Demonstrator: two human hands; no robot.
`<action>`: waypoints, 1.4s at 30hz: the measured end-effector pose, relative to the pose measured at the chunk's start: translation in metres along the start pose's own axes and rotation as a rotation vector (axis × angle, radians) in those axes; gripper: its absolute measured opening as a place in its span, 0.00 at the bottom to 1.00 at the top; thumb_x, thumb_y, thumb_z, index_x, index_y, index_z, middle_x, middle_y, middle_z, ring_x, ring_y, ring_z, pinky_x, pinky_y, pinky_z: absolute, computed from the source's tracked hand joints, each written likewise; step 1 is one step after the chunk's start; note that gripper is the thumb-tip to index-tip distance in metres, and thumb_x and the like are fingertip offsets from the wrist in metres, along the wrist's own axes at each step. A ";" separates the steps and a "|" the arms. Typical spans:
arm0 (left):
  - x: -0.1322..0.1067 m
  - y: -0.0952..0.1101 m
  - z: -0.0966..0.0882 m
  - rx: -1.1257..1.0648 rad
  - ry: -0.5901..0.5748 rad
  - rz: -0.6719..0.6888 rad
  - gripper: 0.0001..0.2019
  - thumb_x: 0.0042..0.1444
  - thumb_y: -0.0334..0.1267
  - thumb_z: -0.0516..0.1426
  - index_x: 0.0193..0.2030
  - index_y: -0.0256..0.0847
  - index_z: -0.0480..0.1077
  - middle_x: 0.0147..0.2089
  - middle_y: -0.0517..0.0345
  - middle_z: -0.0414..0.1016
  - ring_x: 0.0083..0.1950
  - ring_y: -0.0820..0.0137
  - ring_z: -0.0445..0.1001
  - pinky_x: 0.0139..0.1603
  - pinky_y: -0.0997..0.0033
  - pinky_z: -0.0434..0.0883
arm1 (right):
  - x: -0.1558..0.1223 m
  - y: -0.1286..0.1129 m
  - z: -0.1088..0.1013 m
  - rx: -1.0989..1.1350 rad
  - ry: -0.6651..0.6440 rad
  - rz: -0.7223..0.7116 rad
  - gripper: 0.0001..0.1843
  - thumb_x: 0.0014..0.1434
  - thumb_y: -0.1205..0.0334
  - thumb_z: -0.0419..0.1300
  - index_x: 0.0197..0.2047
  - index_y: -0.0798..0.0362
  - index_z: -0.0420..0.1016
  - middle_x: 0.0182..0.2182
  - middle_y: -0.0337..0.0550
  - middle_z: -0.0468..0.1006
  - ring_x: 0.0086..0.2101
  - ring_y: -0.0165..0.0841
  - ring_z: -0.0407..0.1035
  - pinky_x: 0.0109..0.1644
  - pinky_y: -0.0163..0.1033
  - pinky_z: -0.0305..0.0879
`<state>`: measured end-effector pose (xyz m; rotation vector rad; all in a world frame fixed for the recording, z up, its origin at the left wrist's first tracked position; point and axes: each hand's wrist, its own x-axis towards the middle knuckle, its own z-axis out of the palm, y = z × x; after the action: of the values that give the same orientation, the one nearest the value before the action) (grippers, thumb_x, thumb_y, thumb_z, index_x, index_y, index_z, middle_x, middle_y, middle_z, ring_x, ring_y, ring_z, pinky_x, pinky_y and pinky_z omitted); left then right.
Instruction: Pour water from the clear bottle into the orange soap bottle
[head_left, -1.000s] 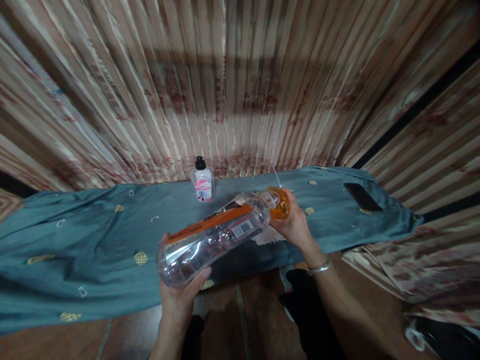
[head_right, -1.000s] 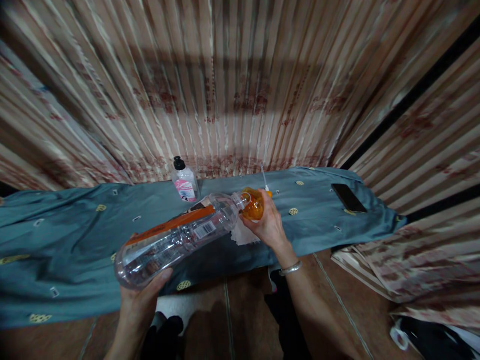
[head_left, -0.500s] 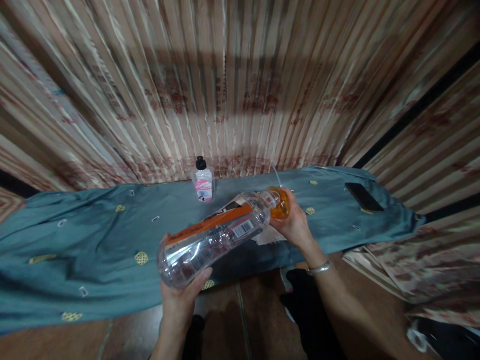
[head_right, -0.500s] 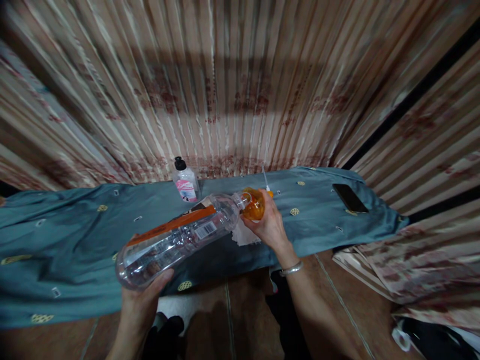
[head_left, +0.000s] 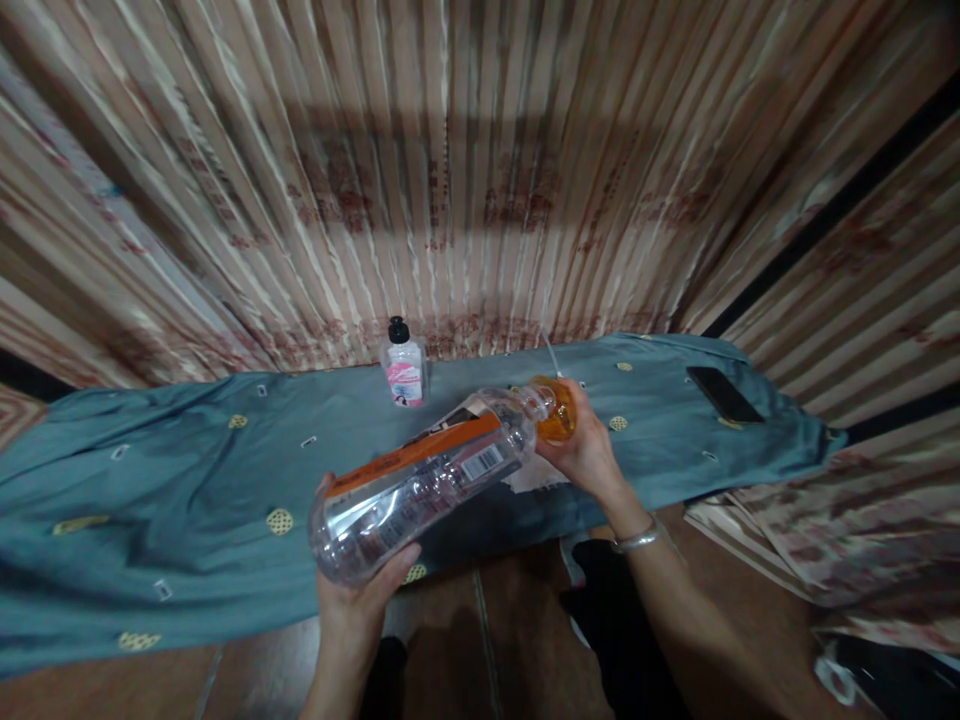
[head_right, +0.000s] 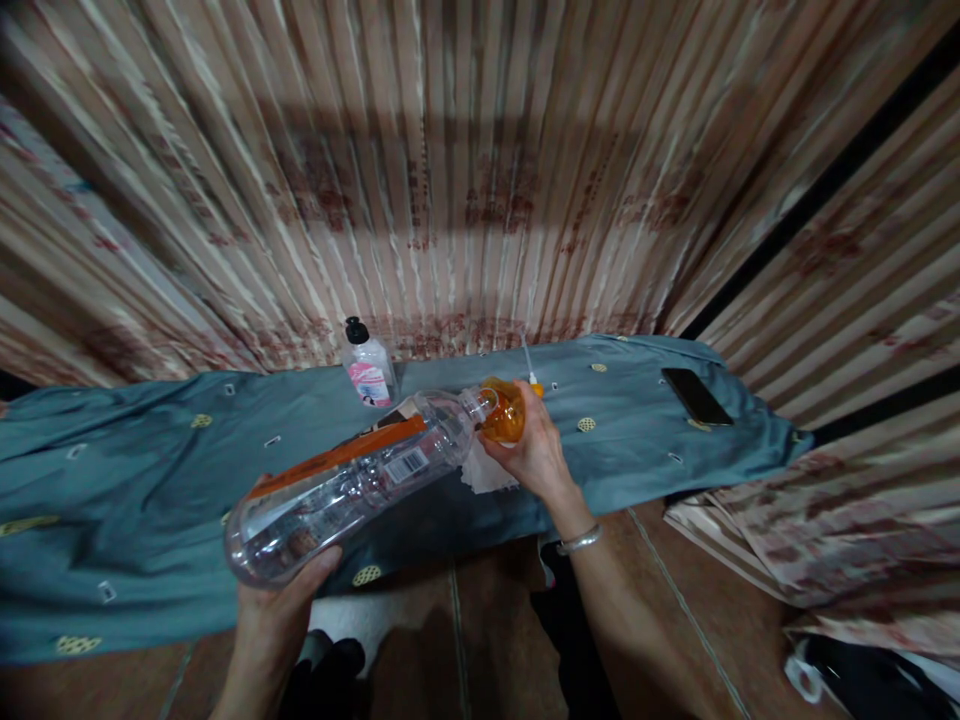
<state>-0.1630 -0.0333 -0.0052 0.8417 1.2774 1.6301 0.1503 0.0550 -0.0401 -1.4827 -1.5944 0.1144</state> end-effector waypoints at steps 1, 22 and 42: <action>0.000 0.000 0.000 0.010 -0.004 0.002 0.66 0.35 0.54 0.86 0.81 0.50 0.63 0.60 0.49 0.87 0.55 0.53 0.89 0.63 0.57 0.84 | 0.000 0.000 0.000 0.003 -0.002 0.002 0.55 0.55 0.49 0.80 0.79 0.48 0.63 0.68 0.58 0.83 0.64 0.55 0.82 0.70 0.63 0.80; -0.002 -0.008 0.001 -0.054 0.008 0.008 0.58 0.38 0.53 0.85 0.76 0.49 0.69 0.39 0.61 0.80 0.54 0.49 0.88 0.61 0.51 0.85 | 0.000 -0.001 0.003 0.004 0.043 0.016 0.52 0.54 0.47 0.79 0.76 0.49 0.65 0.66 0.59 0.85 0.62 0.56 0.83 0.68 0.64 0.81; -0.001 -0.007 0.003 -0.114 -0.001 0.059 0.56 0.38 0.51 0.85 0.74 0.48 0.69 0.34 0.68 0.76 0.33 0.66 0.82 0.50 0.60 0.86 | 0.003 0.001 0.002 -0.016 0.029 0.021 0.54 0.52 0.45 0.79 0.77 0.49 0.66 0.67 0.60 0.83 0.62 0.57 0.83 0.68 0.65 0.81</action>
<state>-0.1582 -0.0320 -0.0115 0.8164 1.1567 1.7316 0.1499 0.0585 -0.0402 -1.5069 -1.5598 0.0920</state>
